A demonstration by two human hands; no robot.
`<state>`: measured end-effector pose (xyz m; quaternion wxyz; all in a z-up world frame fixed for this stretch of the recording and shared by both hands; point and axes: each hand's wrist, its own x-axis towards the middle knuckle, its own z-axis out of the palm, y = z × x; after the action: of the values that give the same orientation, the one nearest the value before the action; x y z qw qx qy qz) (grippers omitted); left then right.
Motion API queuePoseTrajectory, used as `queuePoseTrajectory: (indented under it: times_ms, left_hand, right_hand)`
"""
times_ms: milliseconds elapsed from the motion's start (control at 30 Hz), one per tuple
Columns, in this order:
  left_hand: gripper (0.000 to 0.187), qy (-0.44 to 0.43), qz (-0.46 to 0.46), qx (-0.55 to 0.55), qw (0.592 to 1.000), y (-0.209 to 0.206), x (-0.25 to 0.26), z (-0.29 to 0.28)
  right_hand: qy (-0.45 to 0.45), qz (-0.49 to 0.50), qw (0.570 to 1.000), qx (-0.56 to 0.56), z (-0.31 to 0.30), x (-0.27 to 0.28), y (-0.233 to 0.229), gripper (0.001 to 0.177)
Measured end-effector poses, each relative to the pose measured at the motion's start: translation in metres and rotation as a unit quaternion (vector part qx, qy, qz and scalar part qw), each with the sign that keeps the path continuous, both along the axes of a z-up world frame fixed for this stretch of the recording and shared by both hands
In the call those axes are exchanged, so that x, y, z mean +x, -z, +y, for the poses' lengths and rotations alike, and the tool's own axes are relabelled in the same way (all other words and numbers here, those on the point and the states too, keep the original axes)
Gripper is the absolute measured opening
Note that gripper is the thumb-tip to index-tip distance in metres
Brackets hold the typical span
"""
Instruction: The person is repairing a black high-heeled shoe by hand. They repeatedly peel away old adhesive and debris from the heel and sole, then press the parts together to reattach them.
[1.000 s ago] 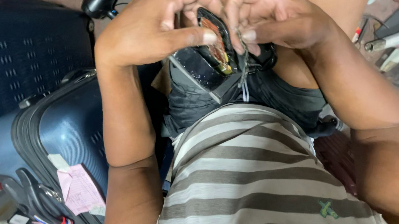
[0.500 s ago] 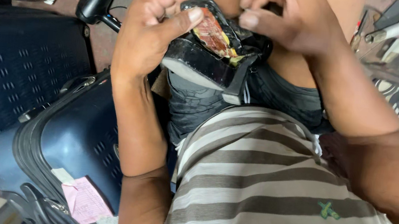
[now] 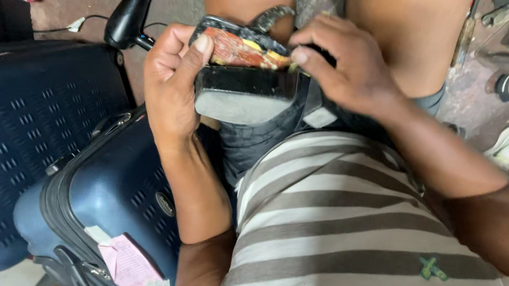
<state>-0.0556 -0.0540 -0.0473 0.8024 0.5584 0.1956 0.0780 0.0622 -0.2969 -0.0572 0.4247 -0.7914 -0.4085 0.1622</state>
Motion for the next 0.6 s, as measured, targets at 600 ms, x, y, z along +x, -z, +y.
queuePoseTrajectory:
  times_ms: [600]
  left_hand:
    - [0.077,-0.024,0.081,0.062,0.994,0.075,-0.092,-0.038]
  right_hand:
    - [-0.191,0.027,0.978,0.073,-0.034,0.025,-0.03,0.014]
